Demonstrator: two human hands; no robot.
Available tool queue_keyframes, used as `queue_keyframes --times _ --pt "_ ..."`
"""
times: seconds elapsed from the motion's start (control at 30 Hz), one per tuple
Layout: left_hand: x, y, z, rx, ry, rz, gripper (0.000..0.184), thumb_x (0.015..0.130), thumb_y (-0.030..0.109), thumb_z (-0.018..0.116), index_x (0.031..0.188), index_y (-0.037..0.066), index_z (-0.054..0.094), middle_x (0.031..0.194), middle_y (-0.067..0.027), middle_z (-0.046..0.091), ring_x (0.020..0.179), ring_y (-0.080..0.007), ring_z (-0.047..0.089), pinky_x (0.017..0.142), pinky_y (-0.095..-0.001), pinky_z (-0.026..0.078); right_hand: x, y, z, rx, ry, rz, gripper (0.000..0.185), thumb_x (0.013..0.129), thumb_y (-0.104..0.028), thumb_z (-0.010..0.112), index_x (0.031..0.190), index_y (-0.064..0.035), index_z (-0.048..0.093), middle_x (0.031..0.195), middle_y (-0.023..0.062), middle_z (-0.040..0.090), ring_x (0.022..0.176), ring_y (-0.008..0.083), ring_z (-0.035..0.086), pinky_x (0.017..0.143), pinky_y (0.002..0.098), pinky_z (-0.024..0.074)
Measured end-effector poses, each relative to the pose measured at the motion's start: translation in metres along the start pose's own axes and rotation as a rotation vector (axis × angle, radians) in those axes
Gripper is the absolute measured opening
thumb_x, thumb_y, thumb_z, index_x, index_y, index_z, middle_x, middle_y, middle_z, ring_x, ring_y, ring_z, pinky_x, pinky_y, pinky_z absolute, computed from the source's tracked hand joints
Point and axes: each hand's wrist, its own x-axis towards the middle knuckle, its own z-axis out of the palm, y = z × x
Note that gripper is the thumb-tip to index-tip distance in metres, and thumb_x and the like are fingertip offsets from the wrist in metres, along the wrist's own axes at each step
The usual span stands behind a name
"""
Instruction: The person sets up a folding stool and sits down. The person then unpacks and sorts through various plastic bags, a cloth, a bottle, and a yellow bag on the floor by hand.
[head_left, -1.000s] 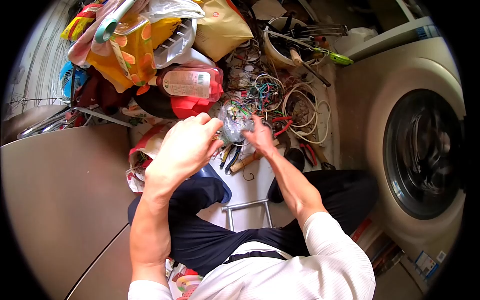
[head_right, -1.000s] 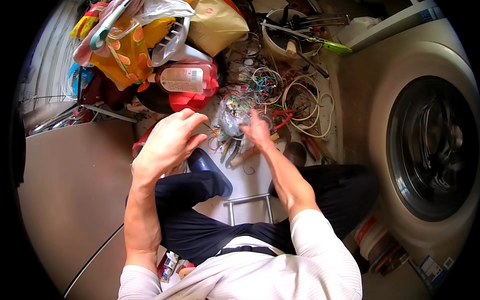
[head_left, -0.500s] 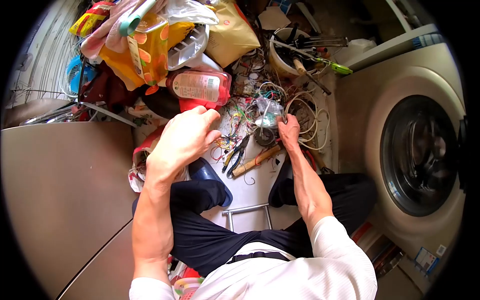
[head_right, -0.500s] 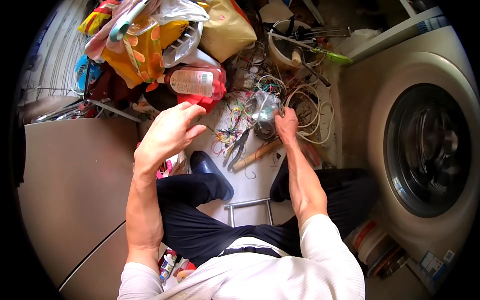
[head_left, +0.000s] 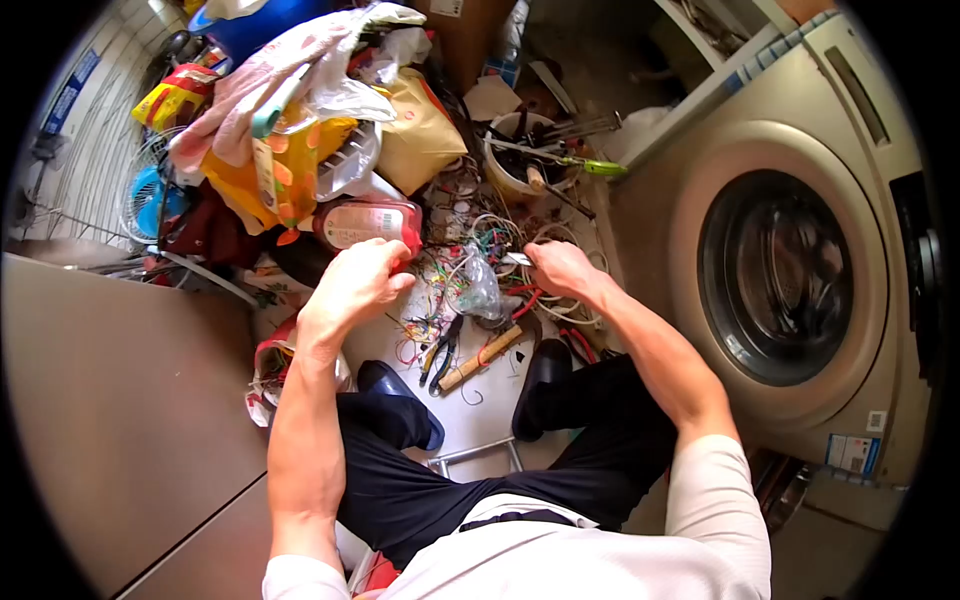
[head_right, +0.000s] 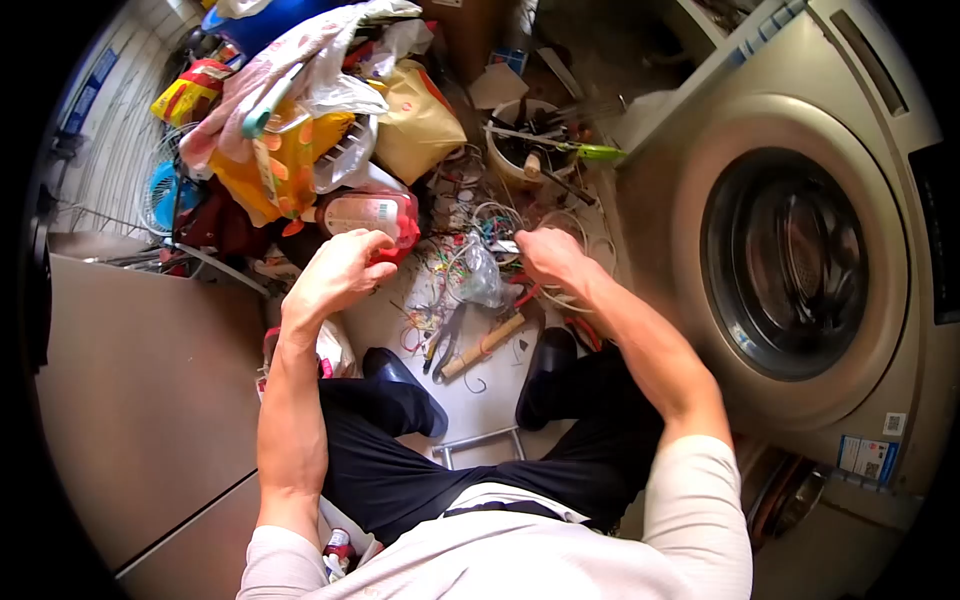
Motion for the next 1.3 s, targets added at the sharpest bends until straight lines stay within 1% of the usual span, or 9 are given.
queue_keyframes --times 0.23,0.37,0.57,0.67,0.73,0.8,0.87,1.07,1.3 --pt "-0.003 -0.048 -0.021 -0.043 0.715 -0.191 0.037 0.086 0.024 0.075 0.117 0.003 0.068 0.113 -0.02 0.068 0.104 -0.0395 0.067 0.091 -0.0457 0.054 -0.085 -0.051 -0.043 0.096 0.105 -0.207 0.013 0.086 -0.013 0.066 0.092 -0.004 0.059 0.084 0.0205 0.066 0.082 0.0432 0.067 0.072 0.0529 0.054" --pt "0.003 -0.075 -0.058 0.133 1.121 -0.254 0.075 0.081 0.032 0.085 0.138 -0.004 0.051 0.135 -0.0291 0.053 0.124 -0.0442 0.055 0.105 -0.0476 0.047 -0.074 -0.065 -0.058 0.121 0.186 -0.26 0.017 0.085 -0.012 0.067 0.098 -0.0035 0.06 0.092 0.0206 0.068 0.088 0.0424 0.068 0.078 0.0518 0.0537" --pt "0.047 -0.079 -0.119 -0.068 1.051 -0.189 0.093 0.077 0.036 0.088 0.149 -0.002 0.042 0.145 -0.024 0.05 0.129 -0.0336 0.055 0.109 -0.0406 0.047 -0.057 -0.068 -0.05 0.162 0.254 -0.311 0.013 0.086 -0.011 0.063 0.096 -0.0048 0.058 0.088 0.0214 0.067 0.082 0.0428 0.068 0.073 0.0515 0.0548" --pt "0.067 -0.064 -0.14 -0.502 0.732 -0.16 0.031 0.086 0.024 0.076 0.101 -0.004 0.072 0.087 -0.01 0.071 0.068 -0.0167 0.069 0.07 -0.034 0.057 -0.056 -0.075 -0.045 0.167 0.247 -0.363 0.013 0.087 -0.012 0.063 0.095 -0.0036 0.056 0.087 0.0223 0.066 0.081 0.044 0.067 0.072 0.052 0.0555" --pt "0.087 -0.073 -0.13 0.014 0.759 -0.005 0.043 0.088 0.034 0.075 0.11 -0.003 0.07 0.1 -0.012 0.071 0.078 -0.0148 0.069 0.071 -0.0317 0.056 -0.059 -0.079 -0.05 0.202 0.232 -0.387 0.017 0.086 -0.012 0.066 0.098 -0.003 0.057 0.089 0.0226 0.066 0.082 0.0442 0.067 0.074 0.052 0.0553" --pt "0.084 -0.04 -0.127 -0.047 0.601 -0.027 0.055 0.09 0.044 0.074 0.121 -0.001 0.068 0.107 -0.0107 0.071 0.082 -0.0136 0.068 0.072 -0.0304 0.056 -0.058 -0.076 -0.047 0.197 0.231 -0.38 0.02 0.085 -0.012 0.068 0.101 -0.0038 0.058 0.09 0.0212 0.065 0.083 0.0433 0.067 0.075 0.0513 0.0552" --pt "0.08 -0.013 -0.128 -0.539 0.31 -0.111 0.059 0.094 0.053 0.07 0.125 0.003 0.069 0.103 -0.0051 0.071 0.082 -0.0152 0.066 0.072 -0.0313 0.055 -0.06 -0.073 -0.05 0.189 0.229 -0.367 0.021 0.085 -0.012 0.069 0.102 -0.0041 0.059 0.09 0.0206 0.065 0.084 0.0428 0.067 0.075 0.0511 0.0552" --pt "0.13 -0.075 -0.129 -0.024 0.972 -0.061 0.04 0.093 0.033 0.066 0.11 -0.003 0.073 0.092 -0.0217 0.073 0.088 -0.037 0.072 0.083 -0.0408 0.057 -0.067 -0.074 -0.064 0.194 0.312 -0.332 0.022 0.083 -0.01 0.072 0.1 -0.0052 0.06 0.088 0.0168 0.064 0.084 0.039 0.068 0.074 0.0486 0.0561" --pt "0.194 -0.13 -0.114 0.227 0.48 -0.534 0.029 0.09 0.019 0.056 0.102 -0.002 0.074 0.092 -0.024 0.073 0.089 -0.0394 0.072 0.083 -0.045 0.058 -0.071 -0.084 -0.071 0.242 0.328 -0.355 0.016 0.085 -0.006 0.066 0.099 -0.0048 0.057 0.085 0.0175 0.063 0.081 0.0389 0.068 0.072 0.0488 0.056"
